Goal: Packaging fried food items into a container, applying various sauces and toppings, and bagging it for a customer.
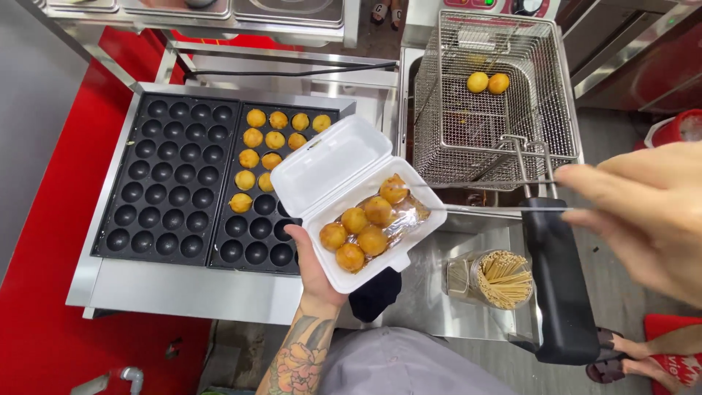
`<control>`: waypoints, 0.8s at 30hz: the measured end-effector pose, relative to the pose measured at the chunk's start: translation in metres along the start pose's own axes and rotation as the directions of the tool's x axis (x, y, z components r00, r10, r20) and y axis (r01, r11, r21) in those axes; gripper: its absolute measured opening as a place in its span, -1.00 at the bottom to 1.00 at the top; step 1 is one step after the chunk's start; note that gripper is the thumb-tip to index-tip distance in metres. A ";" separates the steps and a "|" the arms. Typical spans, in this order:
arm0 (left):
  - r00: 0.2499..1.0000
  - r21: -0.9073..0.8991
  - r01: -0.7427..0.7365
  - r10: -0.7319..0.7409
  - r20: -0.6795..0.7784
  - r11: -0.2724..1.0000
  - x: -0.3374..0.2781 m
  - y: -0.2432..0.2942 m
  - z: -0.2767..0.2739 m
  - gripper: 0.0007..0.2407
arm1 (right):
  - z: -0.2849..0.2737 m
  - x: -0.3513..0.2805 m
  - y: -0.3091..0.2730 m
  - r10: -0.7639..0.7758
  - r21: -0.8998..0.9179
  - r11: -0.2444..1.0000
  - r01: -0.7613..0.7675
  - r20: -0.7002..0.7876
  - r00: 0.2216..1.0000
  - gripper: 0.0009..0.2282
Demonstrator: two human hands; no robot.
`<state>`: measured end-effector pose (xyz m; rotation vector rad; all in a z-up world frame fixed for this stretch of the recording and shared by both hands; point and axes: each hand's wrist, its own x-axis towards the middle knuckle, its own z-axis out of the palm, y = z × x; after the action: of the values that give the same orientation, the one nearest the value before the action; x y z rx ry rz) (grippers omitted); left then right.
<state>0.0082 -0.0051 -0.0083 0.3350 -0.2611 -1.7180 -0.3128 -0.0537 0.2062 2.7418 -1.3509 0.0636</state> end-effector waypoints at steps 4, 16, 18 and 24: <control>0.998 -0.012 0.002 -0.001 0.062 1.000 0.003 0.001 0.011 -0.13 | 0.096 -0.073 0.157 0.313 0.376 0.903 -0.208 -0.243 0.918 -0.76; 0.998 0.062 -0.051 0.054 -0.038 0.997 0.003 -0.005 0.010 -0.13 | 0.088 0.113 0.143 0.515 -0.630 0.699 -0.338 0.117 0.849 -0.70; 0.997 0.064 -0.057 0.060 -0.039 0.996 0.004 -0.004 0.011 -0.13 | 0.094 0.114 0.147 0.510 -0.626 0.706 -0.330 0.126 0.851 -0.70; 0.988 0.124 -0.107 0.119 -0.096 0.987 0.004 -0.005 0.004 -0.15 | 0.144 0.040 0.245 0.374 -0.065 0.927 -0.370 0.057 0.926 -0.79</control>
<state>0.0021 -0.0081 -0.0069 0.4859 -0.3016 -1.5719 -0.4829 -0.2475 0.0799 2.4263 -1.8467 -0.0431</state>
